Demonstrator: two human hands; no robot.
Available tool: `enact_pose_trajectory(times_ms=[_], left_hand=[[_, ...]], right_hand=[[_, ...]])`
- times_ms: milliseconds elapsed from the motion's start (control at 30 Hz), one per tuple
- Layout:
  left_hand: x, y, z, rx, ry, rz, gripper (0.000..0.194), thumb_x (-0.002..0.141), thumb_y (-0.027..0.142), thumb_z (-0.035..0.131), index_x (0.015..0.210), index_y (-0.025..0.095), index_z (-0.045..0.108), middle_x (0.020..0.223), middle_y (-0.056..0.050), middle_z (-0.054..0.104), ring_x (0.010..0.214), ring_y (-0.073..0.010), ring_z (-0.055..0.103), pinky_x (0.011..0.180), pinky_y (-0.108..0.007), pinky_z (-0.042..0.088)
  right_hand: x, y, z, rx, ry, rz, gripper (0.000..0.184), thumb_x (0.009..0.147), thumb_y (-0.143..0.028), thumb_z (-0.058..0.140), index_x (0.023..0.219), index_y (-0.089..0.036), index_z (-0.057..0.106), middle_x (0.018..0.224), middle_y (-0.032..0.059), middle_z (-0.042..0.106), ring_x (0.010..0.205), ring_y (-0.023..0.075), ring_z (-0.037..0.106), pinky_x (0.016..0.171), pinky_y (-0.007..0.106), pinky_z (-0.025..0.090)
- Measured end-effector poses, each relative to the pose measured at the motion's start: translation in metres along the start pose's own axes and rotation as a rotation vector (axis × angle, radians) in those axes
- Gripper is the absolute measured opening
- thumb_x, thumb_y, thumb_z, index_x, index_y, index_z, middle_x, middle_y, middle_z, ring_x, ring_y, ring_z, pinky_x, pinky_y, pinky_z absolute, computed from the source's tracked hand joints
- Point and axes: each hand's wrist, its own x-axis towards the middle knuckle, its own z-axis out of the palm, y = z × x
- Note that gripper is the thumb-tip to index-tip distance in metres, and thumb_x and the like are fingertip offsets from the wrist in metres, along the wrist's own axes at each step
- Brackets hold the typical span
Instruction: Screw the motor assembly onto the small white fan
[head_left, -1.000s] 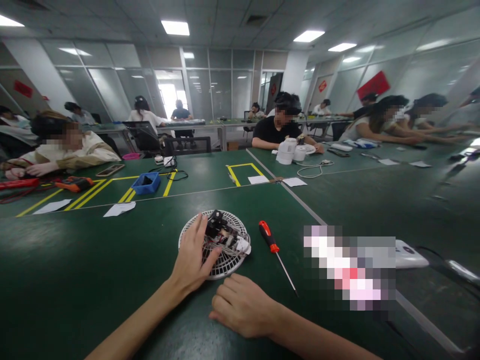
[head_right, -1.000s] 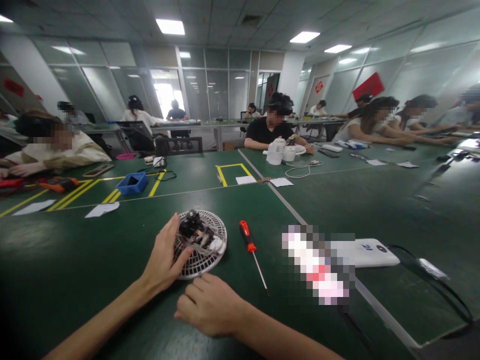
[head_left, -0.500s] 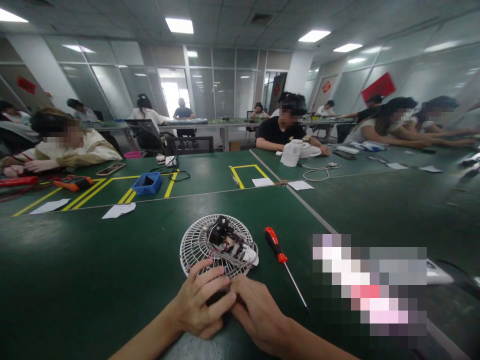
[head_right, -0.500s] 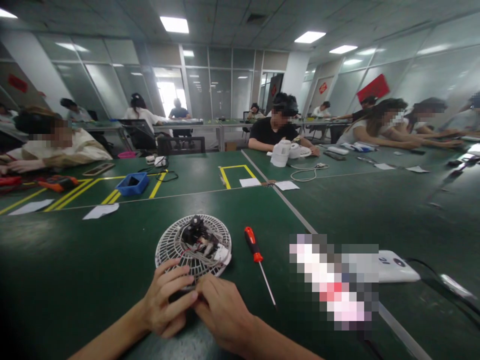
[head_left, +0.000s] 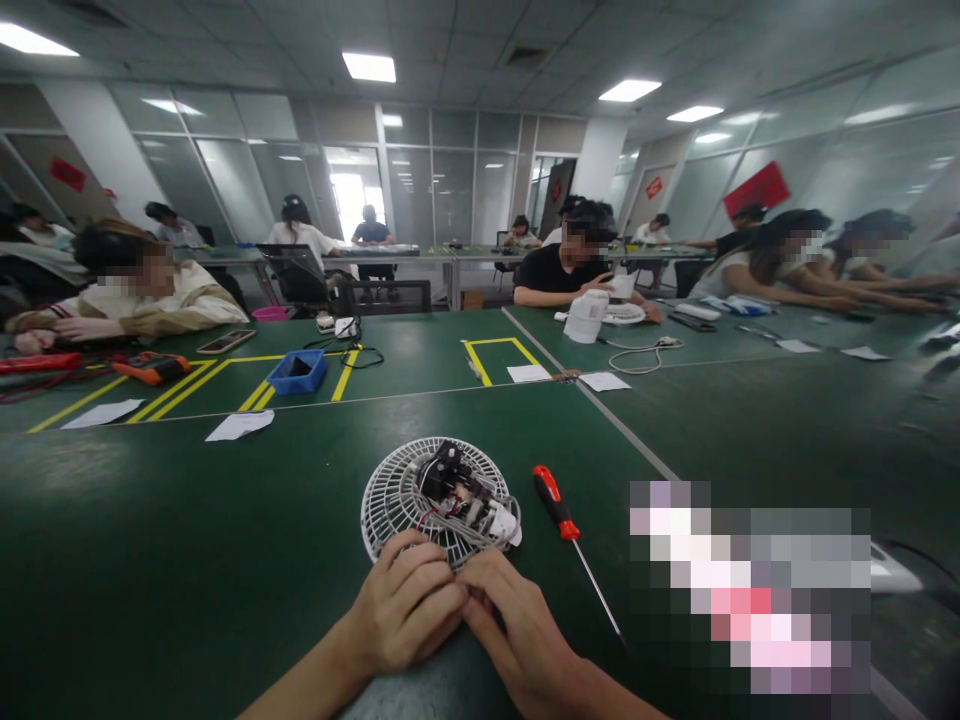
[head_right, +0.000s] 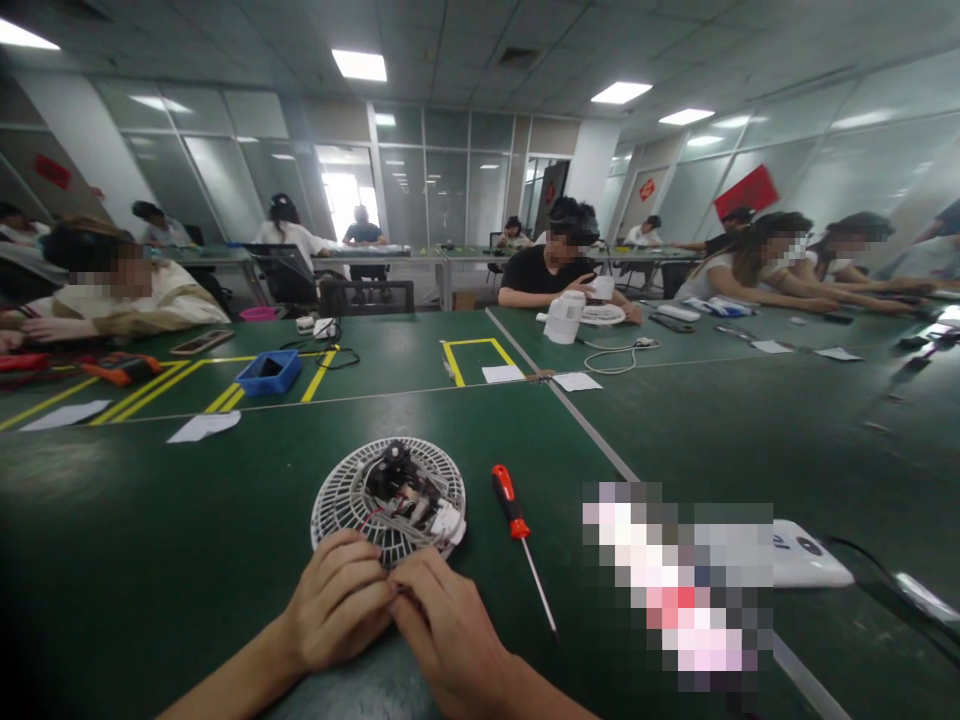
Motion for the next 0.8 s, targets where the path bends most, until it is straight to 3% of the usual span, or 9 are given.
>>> enact_pose_trajectory(times_ms=[433,667,800], left_hand=[[0.000,-0.002,0.003,-0.005,0.017,-0.031,0.011,0.095,0.014,0.055,0.089,0.015,0.065,0.083,-0.005,0.069,0.089,-0.0188,0.063,0.091,-0.039,0.052],[0.004,-0.001,0.001,-0.026,0.016,-0.060,0.009,0.089,0.012,0.059,0.096,0.014,0.065,0.085,-0.006,0.071,0.088,-0.0190,0.064,0.089,-0.039,0.053],[0.007,-0.001,-0.002,-0.047,-0.007,-0.074,0.013,0.088,0.010,0.058,0.098,0.013,0.065,0.086,-0.006,0.072,0.089,-0.0194,0.064,0.092,-0.039,0.052]], right_hand=[[0.002,0.001,-0.005,-0.007,0.017,-0.013,0.018,0.102,-0.013,0.048,0.103,-0.024,0.063,0.099,0.0030,0.066,0.090,0.0164,0.064,0.082,0.026,0.051],[0.005,-0.004,-0.015,-0.056,0.033,-0.001,0.020,0.103,-0.018,0.047,0.103,-0.023,0.066,0.092,0.0038,0.070,0.082,0.0176,0.067,0.075,0.027,0.051],[0.006,-0.001,-0.034,-0.192,0.113,-0.006,0.024,0.104,-0.021,0.044,0.092,-0.021,0.065,0.081,0.0037,0.068,0.071,0.0172,0.065,0.067,0.027,0.049]])
